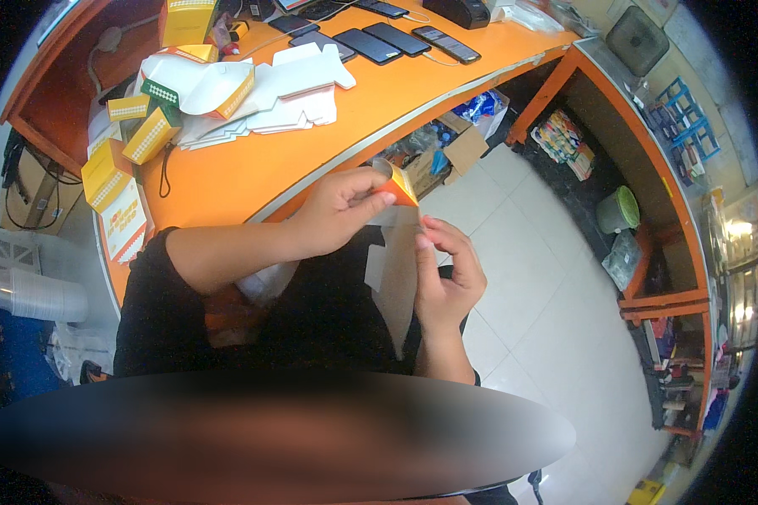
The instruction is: The person folds flat cardboard pieces into small rectangular boxes with orange, green, and white patterns. They repeatedly pick up a flat piece, fold the sides, tuck flaps to form the box shape, and place the finished box on the orange counter.
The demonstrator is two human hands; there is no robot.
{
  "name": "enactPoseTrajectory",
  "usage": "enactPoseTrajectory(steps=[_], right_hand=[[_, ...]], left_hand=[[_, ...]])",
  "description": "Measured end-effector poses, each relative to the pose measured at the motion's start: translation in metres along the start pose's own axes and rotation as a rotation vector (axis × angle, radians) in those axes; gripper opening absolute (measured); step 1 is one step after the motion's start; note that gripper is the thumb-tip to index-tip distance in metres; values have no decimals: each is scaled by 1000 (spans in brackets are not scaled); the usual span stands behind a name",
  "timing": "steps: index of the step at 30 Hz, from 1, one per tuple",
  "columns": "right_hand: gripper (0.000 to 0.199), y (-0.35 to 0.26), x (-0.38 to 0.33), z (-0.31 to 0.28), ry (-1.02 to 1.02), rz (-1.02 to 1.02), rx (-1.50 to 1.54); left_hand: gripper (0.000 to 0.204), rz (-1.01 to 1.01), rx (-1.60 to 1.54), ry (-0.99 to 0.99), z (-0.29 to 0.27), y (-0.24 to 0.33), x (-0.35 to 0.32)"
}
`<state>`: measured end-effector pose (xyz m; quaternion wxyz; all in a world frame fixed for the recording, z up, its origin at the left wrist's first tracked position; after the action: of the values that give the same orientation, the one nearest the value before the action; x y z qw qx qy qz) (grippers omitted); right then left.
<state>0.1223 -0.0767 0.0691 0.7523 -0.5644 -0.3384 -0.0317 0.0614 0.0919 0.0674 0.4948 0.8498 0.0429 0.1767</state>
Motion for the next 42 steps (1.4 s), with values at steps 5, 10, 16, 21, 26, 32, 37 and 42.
enactPoseTrajectory(steps=[5,10,16,21,26,32,37,42], right_hand=[[9,-8,-5,6,33,-171,-82],[10,-10,-6,6,42,-167,54],[11,-21,-8,14,-33,-256,-87],[16,-30,-10,24,-112,-363,-350],[28,-29,-16,40,-165,-450,-597],[31,-12,-39,55,-475,-252,-55],[54,57,-43,59,-375,552,861],[43,69,-16,-2,193,244,921]], left_hand=[[17,406,338,60,5,46,-20],[17,232,153,-11,10,35,-19],[18,145,89,-11,11,22,-15],[19,69,-53,-36,13,14,-13],[25,9,-290,-41,18,10,-12],[25,-193,-536,125,-10,-16,4],[31,-118,-829,115,-11,-15,7],[35,-238,-744,4,9,-20,7]])
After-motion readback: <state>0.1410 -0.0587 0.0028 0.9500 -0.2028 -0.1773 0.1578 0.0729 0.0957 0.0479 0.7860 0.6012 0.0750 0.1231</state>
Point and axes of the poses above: each hand's wrist, its own x-axis towards the middle knuckle, its own z-axis out of the palm, y = z × x, the point moved 8 cm from there along x, towards the middle knuckle, and after that the axes turned 15 degrees about x, right-handed, at the moved point
